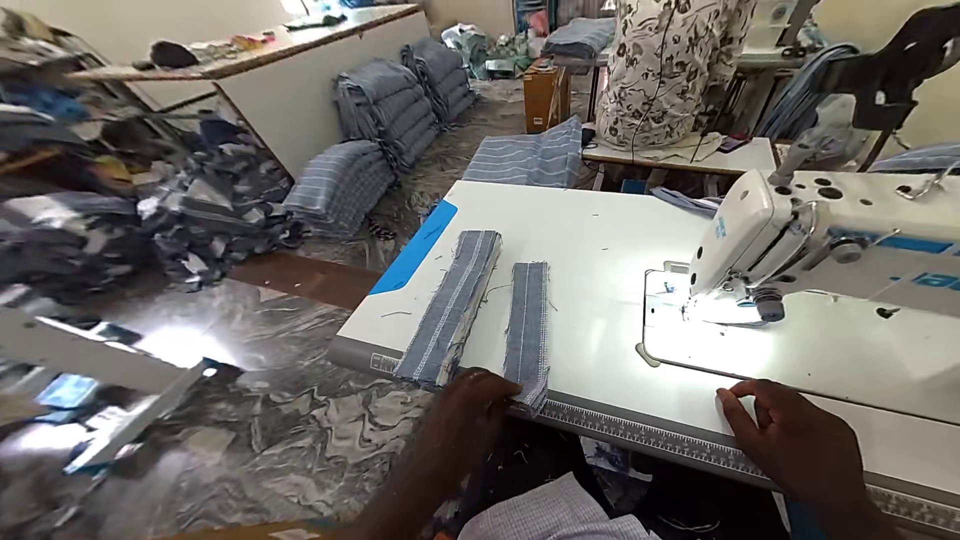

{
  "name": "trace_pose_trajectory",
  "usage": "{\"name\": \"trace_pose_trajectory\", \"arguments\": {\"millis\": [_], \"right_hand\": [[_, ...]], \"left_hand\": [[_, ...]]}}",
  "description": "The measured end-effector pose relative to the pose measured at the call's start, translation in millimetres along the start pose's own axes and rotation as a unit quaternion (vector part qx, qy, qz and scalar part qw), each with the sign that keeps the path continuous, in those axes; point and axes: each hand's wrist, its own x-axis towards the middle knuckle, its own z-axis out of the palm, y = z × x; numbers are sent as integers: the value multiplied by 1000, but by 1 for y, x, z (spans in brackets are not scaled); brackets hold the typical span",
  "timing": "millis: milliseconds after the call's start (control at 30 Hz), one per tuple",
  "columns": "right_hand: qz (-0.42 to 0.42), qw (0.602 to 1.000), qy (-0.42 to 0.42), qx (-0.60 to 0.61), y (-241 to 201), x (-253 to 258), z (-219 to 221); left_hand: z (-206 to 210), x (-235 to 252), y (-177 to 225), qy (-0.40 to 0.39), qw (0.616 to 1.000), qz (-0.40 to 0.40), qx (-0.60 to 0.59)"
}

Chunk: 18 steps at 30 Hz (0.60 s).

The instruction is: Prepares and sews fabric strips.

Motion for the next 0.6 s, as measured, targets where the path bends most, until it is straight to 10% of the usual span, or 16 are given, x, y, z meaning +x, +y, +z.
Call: {"name": "trace_pose_trajectory", "arguments": {"millis": [333,500,600], "right_hand": [[7,1000,3,-14,1,-1,2],[51,998,-4,26,2,2,1],[86,975,25,201,-18,13,-5]], "left_hand": [[-25,64,2,-92,996,-2,-8],[-35,87,35,89,994,51,27],[-13,68,71,53,990,118,59]]}}
